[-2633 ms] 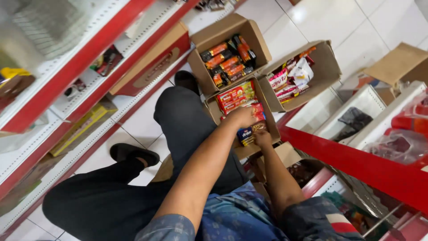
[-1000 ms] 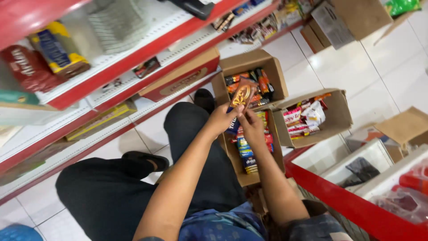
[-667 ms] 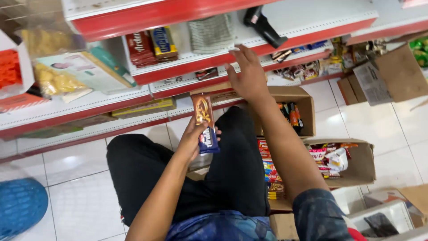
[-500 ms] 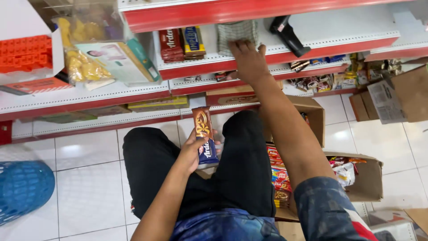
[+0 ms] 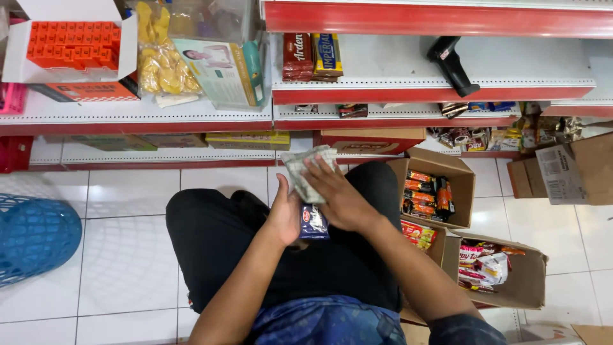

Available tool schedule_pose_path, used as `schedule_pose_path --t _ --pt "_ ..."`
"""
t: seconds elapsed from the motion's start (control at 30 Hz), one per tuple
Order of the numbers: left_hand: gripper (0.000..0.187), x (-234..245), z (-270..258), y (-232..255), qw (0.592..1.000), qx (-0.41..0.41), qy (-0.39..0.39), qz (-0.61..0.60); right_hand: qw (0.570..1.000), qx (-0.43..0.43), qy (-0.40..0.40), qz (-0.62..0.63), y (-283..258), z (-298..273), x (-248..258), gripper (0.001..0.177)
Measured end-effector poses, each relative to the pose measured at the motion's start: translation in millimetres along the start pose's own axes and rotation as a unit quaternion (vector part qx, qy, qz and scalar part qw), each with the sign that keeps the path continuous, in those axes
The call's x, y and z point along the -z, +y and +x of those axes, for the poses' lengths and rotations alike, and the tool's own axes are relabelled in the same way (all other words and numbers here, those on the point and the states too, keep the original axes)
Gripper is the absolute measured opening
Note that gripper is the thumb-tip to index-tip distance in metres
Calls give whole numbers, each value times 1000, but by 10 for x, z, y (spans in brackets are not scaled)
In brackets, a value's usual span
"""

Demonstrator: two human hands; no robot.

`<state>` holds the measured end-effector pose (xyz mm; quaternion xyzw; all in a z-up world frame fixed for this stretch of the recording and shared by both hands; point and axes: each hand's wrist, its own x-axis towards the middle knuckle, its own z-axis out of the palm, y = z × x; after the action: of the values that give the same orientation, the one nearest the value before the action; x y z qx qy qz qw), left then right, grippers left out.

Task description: Scanning barcodes and wiping snack bar products before organizing them on shelves.

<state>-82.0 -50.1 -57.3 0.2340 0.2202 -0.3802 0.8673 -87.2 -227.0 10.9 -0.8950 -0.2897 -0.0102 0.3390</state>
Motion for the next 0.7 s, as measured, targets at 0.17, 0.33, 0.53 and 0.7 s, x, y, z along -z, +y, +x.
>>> schedule_pose_path --t 0.17,0.33,0.53,0.7 --pt "98 164 -22 141 999 -21 -35 -18 998 28 -55 -30 -262 -273 -179 73" --pt "63 578 120 72 998 -51 -35 12 995 76 -33 50 -188 -633 -251 46" --pt "47 509 -15 -10 992 -104 -9 64 877 -352 248 214 -23 -633 -91 29" --pt "84 32 -33 -308 975 -16 -167 -146 989 -57 112 75 -429 -215 -81 59"
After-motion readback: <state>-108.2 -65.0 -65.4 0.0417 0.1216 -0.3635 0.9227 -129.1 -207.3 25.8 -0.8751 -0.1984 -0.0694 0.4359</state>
